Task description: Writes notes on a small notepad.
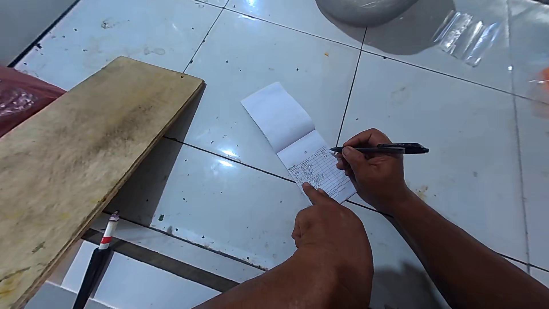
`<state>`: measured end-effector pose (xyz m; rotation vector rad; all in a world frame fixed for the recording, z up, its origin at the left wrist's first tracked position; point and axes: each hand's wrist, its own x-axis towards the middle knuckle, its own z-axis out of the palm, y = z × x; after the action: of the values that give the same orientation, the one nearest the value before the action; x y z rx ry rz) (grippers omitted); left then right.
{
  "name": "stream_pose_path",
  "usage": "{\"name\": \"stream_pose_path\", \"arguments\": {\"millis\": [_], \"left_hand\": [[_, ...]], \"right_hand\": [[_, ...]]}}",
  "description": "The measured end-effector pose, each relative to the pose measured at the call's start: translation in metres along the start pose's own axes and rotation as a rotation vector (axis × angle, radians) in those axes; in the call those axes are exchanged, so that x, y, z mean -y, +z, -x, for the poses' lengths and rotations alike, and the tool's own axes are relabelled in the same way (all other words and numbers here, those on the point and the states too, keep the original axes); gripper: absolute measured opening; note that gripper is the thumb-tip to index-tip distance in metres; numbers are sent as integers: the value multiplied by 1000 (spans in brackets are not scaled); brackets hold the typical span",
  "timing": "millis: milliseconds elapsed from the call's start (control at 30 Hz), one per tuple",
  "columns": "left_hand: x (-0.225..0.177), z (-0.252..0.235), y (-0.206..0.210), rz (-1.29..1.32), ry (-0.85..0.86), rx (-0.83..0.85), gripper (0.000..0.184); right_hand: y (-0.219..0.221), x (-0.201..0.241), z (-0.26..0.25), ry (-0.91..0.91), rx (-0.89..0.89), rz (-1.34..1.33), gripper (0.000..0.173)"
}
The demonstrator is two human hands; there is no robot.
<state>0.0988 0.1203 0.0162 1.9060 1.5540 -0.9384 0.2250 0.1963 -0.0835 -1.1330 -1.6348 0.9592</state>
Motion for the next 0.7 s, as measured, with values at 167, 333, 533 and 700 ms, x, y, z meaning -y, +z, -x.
{"name": "stream_pose_path", "arguments": {"millis": [167,333,533,700], "left_hand": [[1,0,-1,28,7,5,124],[3,0,-6,50,6,7,122],[3,-3,-1,21,15,-30,124],[3,-4,0,18,26,-42,126]], "right_hand": [[0,1,-1,3,-3,16,6],[1,0,0,5,-4,13,5],[0,-1,-1,-4,2,5,5],[0,-1,0,-3,8,-9,5]]}}
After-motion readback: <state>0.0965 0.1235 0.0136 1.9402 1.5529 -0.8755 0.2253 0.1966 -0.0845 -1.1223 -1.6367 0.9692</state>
